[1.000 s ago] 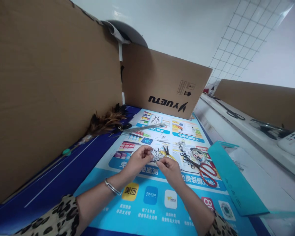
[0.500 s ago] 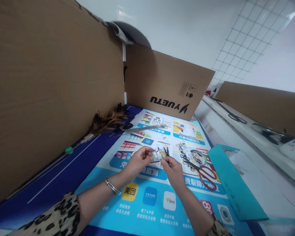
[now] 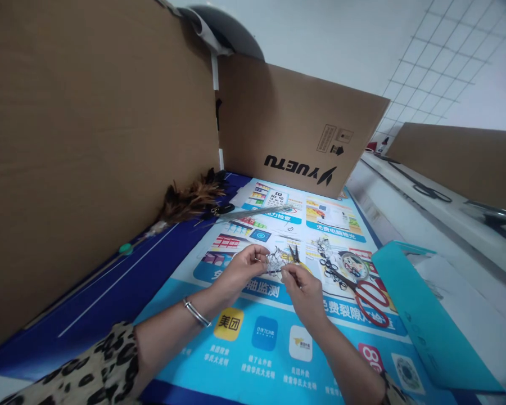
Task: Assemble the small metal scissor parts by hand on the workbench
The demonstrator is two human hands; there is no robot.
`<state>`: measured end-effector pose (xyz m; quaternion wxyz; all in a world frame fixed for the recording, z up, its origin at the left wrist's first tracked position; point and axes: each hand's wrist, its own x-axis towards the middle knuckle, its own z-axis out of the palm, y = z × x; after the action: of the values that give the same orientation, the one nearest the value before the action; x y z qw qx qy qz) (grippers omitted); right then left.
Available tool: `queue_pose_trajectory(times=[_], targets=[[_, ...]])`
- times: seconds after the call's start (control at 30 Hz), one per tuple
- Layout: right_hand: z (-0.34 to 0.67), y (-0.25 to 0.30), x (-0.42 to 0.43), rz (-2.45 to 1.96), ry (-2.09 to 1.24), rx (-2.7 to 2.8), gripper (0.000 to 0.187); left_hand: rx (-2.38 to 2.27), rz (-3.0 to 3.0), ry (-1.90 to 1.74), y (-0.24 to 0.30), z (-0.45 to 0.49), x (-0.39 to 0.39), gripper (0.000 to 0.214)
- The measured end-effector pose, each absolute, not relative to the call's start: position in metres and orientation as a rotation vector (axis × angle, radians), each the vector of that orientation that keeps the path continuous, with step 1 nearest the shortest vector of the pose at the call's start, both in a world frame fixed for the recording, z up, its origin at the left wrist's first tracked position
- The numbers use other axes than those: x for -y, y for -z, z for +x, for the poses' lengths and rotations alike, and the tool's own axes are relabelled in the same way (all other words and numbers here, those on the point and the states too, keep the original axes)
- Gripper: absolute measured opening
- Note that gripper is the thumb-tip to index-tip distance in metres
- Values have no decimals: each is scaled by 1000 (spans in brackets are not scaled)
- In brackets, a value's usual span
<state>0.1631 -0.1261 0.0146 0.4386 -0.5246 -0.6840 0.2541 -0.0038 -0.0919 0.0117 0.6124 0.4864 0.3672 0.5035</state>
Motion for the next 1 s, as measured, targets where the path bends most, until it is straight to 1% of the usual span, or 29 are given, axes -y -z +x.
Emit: queue_pose_trajectory(times=[0.1, 0.23, 0.3, 0.47, 0.57, 0.7, 0.87, 1.0], targets=[[161, -12, 126, -1303, -706, 1679, 17, -861, 1120, -1139, -10, -4, 91, 26], [158, -6, 124, -1353, -685, 1655, 10, -838, 1083, -1051, -10, -5, 90, 23], [157, -3, 123, -1382, -703, 1658, 10, -819, 1064, -1022, -10, -5, 90, 22], [156, -1, 121, -1380, -837, 1669, 26, -811, 1012, -973, -11, -9, 90, 22], [155, -1, 122, -1366, -872, 1692, 30, -779, 977, -964, -10, -11, 90, 21], [152, 0, 124, -1355, -879, 1683, 35, -742, 925, -968, -9, -11, 90, 21], [149, 6, 126, -1356, -862, 1693, 47, -705, 865, -981, -10, -10, 90, 20], [149, 6, 128, -1336, -852, 1712, 50, -625, 827, -979, -10, -8, 92, 23]])
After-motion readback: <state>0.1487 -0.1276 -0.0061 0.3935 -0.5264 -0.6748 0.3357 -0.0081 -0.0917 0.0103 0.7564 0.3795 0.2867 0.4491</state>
